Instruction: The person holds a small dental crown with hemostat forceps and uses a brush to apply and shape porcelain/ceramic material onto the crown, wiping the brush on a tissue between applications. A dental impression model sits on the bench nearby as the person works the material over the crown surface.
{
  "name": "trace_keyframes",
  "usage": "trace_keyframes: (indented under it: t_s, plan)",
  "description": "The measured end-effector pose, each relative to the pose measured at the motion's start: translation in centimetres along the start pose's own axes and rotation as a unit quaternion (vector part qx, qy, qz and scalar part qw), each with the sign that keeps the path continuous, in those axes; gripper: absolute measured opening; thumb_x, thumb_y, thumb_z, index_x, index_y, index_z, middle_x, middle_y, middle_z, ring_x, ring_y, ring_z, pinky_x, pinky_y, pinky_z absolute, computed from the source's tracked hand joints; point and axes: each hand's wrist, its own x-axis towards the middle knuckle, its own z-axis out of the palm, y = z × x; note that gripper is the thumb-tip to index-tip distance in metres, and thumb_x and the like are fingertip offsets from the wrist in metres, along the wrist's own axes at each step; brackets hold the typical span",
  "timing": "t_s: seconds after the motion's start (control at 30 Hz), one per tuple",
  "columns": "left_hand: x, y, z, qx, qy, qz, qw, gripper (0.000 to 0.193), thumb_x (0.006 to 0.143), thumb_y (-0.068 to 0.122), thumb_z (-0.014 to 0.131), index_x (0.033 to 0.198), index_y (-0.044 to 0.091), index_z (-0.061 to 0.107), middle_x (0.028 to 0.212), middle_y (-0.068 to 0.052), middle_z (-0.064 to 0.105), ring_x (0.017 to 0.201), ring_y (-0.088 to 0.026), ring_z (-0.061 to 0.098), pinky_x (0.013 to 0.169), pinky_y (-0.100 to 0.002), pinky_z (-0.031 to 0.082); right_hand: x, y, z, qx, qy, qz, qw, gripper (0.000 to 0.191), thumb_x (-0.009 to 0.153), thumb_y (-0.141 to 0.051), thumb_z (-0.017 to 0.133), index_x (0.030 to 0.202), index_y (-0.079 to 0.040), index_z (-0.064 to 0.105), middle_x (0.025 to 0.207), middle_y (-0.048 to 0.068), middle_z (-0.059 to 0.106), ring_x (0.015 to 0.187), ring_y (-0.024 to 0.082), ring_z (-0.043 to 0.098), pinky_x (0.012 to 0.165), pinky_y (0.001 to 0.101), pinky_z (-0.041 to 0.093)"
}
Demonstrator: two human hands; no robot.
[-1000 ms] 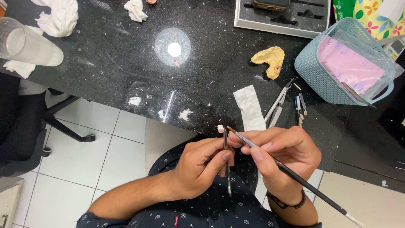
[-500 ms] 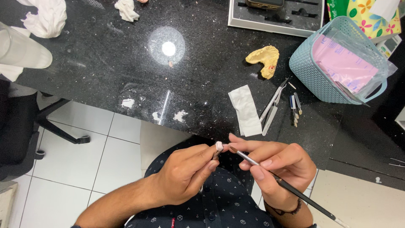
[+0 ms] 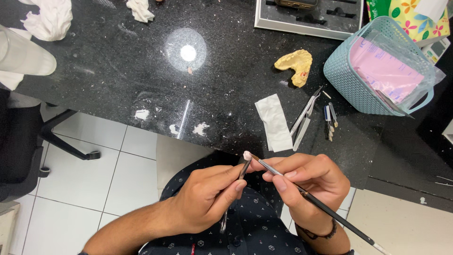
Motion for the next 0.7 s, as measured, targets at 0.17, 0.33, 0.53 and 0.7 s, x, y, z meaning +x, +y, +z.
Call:
trace_keyframes:
  t_s: [0.17,0.33,0.53,0.7]
  plan:
    - [0.2,0.2,0.2,-0.036,0.002,-0.017,0.999,0.033,0.108,0.008,0.056,0.138,-0.003,0.061,0.084,-0.006,0.069,0.07,-0.011,0.069,0.061,-0.026,0.056,0.4,-0.4,0.5,-0.123,-0.025,-0.087,0.988,0.021,0.094,0.012,0.066,0.106,0.0,0.055,0.097,0.025,0.072,0.102,0.037,0.078,0.087,0.0436,0.068]
    - [0.3,0.6,-0.1,-0.094,-0.026,-0.126,0.987,0.033,0.105,0.012,0.054,0.134,0.0,0.066,0.07,-0.003,0.067,0.054,-0.007,0.061,0.049,-0.024,0.05,0.9,-0.3,0.4,-0.17,-0.041,-0.115,0.978,0.024,0.09,0.013,0.07,0.105,0.0,0.056,0.09,0.02,0.071,0.086,0.029,0.078,0.073,0.0373,0.067]
    - [0.2,0.9,0.2,-0.129,-0.038,-0.167,0.977,0.03,0.104,0.014,0.056,0.128,0.0,0.069,0.069,-0.001,0.068,0.05,-0.005,0.06,0.045,-0.023,0.049,0.1,0.1,-0.4,-0.081,-0.023,-0.05,0.995,0.022,0.093,0.016,0.067,0.105,-0.001,0.059,0.088,0.021,0.07,0.085,0.028,0.076,0.077,0.0378,0.065]
    - [-0.1,0.8,0.6,-0.109,-0.046,-0.151,0.981,0.029,0.104,0.013,0.058,0.127,0.0,0.07,0.068,-0.002,0.068,0.052,-0.006,0.061,0.047,-0.023,0.049,-1.0,0.3,-1.0,0.02,0.003,0.015,1.0,0.019,0.095,0.016,0.064,0.103,0.0,0.058,0.089,0.021,0.068,0.091,0.029,0.074,0.085,0.0442,0.065]
